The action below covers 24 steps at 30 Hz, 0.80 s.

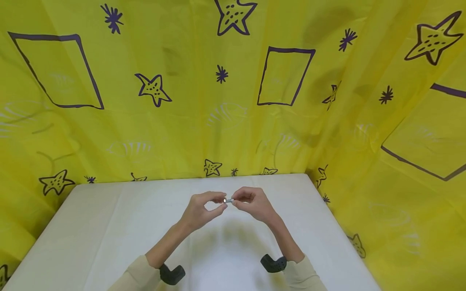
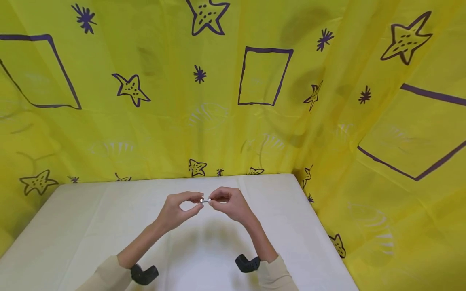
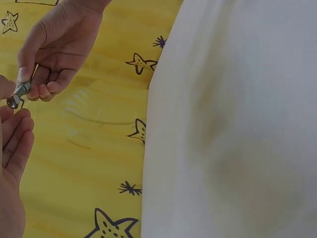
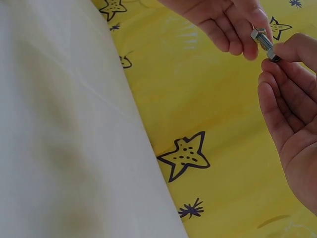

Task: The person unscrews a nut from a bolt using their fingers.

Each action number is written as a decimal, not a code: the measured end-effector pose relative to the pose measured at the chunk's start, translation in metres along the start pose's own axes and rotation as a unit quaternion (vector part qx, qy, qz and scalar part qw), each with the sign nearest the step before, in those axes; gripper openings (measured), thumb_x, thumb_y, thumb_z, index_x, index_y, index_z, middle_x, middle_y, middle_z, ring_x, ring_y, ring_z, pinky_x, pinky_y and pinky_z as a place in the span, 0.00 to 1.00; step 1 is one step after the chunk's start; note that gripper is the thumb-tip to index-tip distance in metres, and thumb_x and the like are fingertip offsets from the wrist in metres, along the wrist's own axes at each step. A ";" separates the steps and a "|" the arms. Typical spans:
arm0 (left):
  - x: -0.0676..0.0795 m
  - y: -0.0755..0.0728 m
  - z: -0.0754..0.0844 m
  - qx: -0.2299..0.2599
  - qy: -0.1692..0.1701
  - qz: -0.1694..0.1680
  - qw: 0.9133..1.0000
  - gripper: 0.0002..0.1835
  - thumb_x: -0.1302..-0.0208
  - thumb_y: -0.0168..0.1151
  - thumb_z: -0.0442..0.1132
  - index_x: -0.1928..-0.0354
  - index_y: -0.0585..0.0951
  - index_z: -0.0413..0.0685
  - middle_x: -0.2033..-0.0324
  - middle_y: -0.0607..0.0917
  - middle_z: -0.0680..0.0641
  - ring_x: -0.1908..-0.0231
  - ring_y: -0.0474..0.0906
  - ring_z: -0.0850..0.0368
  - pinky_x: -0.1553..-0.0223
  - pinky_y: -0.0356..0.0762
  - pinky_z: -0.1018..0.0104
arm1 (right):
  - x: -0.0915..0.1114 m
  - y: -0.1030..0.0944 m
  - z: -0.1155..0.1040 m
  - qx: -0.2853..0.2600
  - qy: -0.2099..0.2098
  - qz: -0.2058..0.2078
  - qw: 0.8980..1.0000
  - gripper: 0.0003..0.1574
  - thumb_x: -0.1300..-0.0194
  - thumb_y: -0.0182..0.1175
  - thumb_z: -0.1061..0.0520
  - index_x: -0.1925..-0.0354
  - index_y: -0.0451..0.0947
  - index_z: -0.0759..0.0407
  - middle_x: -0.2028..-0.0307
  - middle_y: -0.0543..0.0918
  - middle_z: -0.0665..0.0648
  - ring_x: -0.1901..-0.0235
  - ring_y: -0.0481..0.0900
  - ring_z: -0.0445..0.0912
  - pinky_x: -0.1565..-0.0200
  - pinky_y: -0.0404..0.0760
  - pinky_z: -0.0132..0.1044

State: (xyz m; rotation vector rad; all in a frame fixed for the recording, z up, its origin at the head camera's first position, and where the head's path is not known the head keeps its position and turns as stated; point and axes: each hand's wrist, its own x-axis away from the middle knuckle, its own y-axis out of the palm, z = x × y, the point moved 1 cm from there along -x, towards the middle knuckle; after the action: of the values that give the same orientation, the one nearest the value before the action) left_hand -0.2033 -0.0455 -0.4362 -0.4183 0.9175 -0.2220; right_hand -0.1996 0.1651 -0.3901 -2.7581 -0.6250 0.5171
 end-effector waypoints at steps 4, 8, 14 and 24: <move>0.000 0.000 0.000 -0.019 0.022 -0.009 1.000 0.20 0.49 0.76 0.26 0.52 0.84 0.39 0.57 0.88 0.46 0.57 0.84 0.53 0.54 0.83 0.64 | 0.000 0.000 0.000 -0.001 -0.002 0.001 1.000 0.06 0.37 0.61 0.72 0.61 0.83 0.73 0.64 0.85 0.63 0.65 0.82 0.45 0.56 0.84 0.33; -0.001 0.000 0.000 -0.024 0.041 -0.017 0.999 0.18 0.48 0.74 0.23 0.54 0.85 0.40 0.59 0.87 0.47 0.56 0.84 0.53 0.52 0.82 0.66 | 0.000 0.000 -0.001 -0.008 -0.005 0.003 1.000 0.06 0.37 0.61 0.73 0.61 0.82 0.74 0.64 0.85 0.63 0.65 0.82 0.44 0.57 0.84 0.33; -0.001 -0.001 0.004 -0.012 0.014 -0.006 1.000 0.13 0.46 0.73 0.24 0.57 0.86 0.39 0.64 0.89 0.47 0.65 0.86 0.57 0.59 0.84 0.68 | -0.001 0.001 -0.003 -0.009 -0.011 0.006 1.000 0.05 0.37 0.61 0.73 0.62 0.83 0.74 0.65 0.85 0.62 0.66 0.82 0.43 0.57 0.84 0.33; 0.000 -0.002 0.005 0.039 -0.059 -0.011 0.997 0.08 0.39 0.69 0.27 0.57 0.86 0.38 0.66 0.89 0.46 0.68 0.85 0.59 0.62 0.86 0.63 | -0.002 0.003 -0.003 -0.010 -0.011 0.001 1.000 0.05 0.37 0.62 0.73 0.61 0.83 0.73 0.65 0.85 0.61 0.65 0.82 0.44 0.56 0.84 0.34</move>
State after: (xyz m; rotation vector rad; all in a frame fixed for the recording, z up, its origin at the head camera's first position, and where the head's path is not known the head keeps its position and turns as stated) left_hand -0.1990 -0.0464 -0.4326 -0.3661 0.7857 -0.2506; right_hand -0.1986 0.1609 -0.3882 -2.7759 -0.6346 0.5449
